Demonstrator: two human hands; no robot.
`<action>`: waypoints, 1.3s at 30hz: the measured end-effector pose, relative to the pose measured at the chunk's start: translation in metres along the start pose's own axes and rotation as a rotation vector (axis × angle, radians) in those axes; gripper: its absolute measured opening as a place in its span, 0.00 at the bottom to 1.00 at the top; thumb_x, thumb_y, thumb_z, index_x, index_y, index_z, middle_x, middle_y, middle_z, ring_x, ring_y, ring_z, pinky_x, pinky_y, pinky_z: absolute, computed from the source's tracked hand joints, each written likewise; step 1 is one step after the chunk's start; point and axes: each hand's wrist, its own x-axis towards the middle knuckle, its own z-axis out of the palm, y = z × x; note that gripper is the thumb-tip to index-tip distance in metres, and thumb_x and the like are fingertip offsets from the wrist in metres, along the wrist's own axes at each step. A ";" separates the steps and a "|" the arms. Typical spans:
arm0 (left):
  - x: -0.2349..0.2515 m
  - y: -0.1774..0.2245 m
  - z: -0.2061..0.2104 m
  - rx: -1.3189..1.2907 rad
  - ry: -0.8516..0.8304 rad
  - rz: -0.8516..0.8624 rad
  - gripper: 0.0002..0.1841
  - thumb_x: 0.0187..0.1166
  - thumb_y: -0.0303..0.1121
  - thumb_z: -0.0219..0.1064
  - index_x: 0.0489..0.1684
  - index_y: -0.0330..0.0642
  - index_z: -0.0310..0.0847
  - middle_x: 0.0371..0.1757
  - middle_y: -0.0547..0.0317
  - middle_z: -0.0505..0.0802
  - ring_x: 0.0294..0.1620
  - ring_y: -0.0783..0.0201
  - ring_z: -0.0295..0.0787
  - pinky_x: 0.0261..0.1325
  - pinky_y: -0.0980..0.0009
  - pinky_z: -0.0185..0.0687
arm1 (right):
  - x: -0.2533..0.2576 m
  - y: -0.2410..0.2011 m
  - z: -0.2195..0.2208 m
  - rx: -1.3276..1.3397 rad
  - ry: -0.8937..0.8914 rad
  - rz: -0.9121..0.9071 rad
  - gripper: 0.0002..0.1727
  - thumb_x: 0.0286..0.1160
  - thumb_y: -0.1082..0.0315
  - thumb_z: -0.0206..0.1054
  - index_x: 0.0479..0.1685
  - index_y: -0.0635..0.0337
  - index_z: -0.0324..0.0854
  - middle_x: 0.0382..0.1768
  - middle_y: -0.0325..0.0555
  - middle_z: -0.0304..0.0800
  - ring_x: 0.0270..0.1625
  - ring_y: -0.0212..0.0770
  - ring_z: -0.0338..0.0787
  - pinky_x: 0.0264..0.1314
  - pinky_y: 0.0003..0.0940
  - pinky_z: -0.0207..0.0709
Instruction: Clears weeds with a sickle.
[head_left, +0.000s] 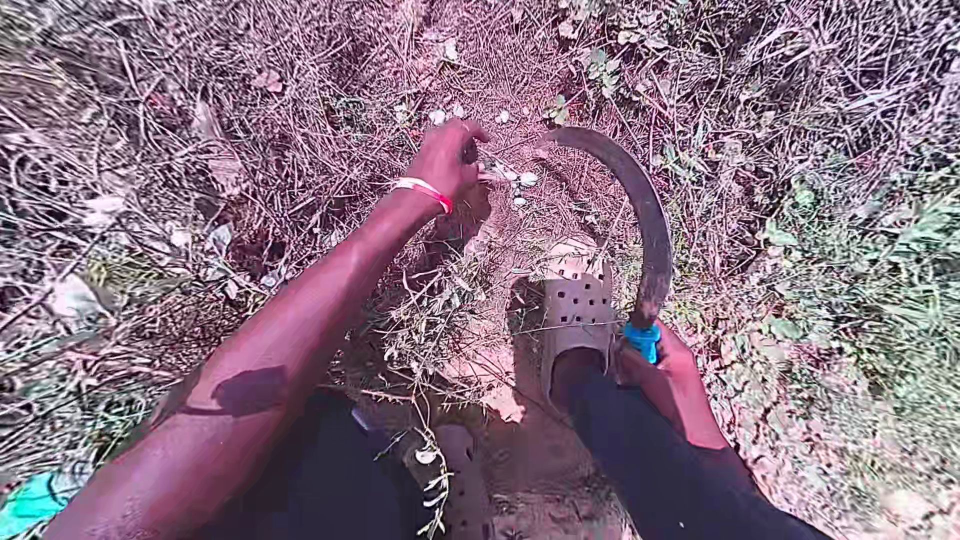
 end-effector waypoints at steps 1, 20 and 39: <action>0.003 -0.003 0.000 0.006 0.042 0.019 0.22 0.79 0.21 0.68 0.72 0.30 0.78 0.64 0.29 0.86 0.61 0.36 0.87 0.69 0.40 0.79 | 0.001 0.000 0.000 0.016 0.001 0.003 0.15 0.63 0.69 0.64 0.51 0.61 0.80 0.24 0.27 0.81 0.23 0.17 0.79 0.27 0.18 0.75; -0.006 0.015 0.037 0.268 -0.216 0.076 0.18 0.87 0.32 0.61 0.68 0.31 0.83 0.67 0.27 0.84 0.73 0.29 0.77 0.74 0.30 0.65 | -0.004 0.005 0.001 0.035 0.010 0.070 0.16 0.66 0.70 0.64 0.53 0.64 0.79 0.24 0.29 0.80 0.22 0.17 0.78 0.26 0.17 0.74; -0.043 0.032 0.086 0.525 -0.422 0.209 0.43 0.55 0.30 0.89 0.79 0.39 0.76 0.85 0.33 0.73 0.79 0.26 0.70 0.71 0.33 0.72 | 0.000 0.005 0.003 0.040 -0.055 0.123 0.16 0.69 0.71 0.63 0.55 0.66 0.78 0.25 0.34 0.81 0.22 0.24 0.80 0.27 0.23 0.78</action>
